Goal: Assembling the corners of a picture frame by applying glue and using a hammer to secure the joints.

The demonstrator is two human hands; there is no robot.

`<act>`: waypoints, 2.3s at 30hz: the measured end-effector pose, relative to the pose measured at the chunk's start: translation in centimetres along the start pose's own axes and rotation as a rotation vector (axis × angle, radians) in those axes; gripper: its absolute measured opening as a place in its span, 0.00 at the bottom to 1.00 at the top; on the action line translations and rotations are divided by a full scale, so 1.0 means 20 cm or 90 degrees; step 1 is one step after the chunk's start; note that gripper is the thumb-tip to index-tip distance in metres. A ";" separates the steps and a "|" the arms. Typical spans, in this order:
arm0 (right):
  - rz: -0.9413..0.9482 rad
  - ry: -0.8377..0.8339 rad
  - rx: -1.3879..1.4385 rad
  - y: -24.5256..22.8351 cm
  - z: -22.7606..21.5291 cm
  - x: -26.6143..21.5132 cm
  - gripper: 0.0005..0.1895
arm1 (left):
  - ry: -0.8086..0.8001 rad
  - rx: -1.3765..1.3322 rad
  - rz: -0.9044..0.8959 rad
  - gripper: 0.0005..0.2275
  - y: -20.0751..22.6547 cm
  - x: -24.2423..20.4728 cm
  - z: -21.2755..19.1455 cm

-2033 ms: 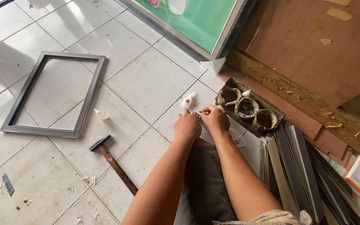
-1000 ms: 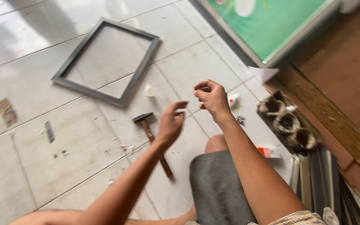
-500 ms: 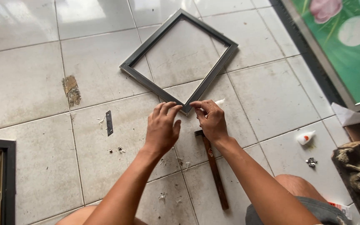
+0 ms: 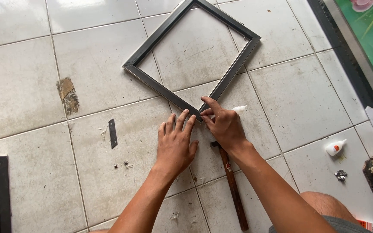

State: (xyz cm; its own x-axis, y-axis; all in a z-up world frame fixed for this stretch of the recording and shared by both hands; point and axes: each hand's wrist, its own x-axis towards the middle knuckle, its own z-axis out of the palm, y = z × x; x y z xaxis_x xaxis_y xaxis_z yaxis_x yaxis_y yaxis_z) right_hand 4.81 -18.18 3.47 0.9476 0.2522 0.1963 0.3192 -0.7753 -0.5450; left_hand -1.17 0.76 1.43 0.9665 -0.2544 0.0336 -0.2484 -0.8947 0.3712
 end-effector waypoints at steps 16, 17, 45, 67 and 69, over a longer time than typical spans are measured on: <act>0.049 -0.052 -0.055 -0.04 -0.04 0.02 0.34 | -0.021 0.006 0.000 0.36 -0.03 0.00 0.02; 0.047 -0.041 -0.039 -0.04 -0.03 0.02 0.34 | -0.019 0.008 0.002 0.36 -0.03 0.00 0.03; 0.218 -0.009 0.320 0.04 0.04 0.01 0.24 | -0.029 -0.008 0.001 0.37 -0.01 -0.01 0.03; 0.289 -0.366 -0.207 -0.10 -0.32 -0.11 0.18 | 0.063 -0.002 0.045 0.32 -0.03 -0.01 0.15; 0.284 -0.621 -0.467 -0.05 -0.31 -0.24 0.42 | 0.071 0.000 0.059 0.32 0.00 -0.02 0.14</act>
State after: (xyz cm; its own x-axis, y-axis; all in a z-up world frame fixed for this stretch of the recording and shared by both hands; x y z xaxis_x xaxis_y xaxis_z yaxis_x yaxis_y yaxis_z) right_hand -0.24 -22.14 8.17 0.6881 -0.0340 -0.7248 0.1869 -0.9569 0.2223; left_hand -1.65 -0.17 -1.27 0.9405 -0.2940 0.1706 -0.3373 -0.8694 0.3611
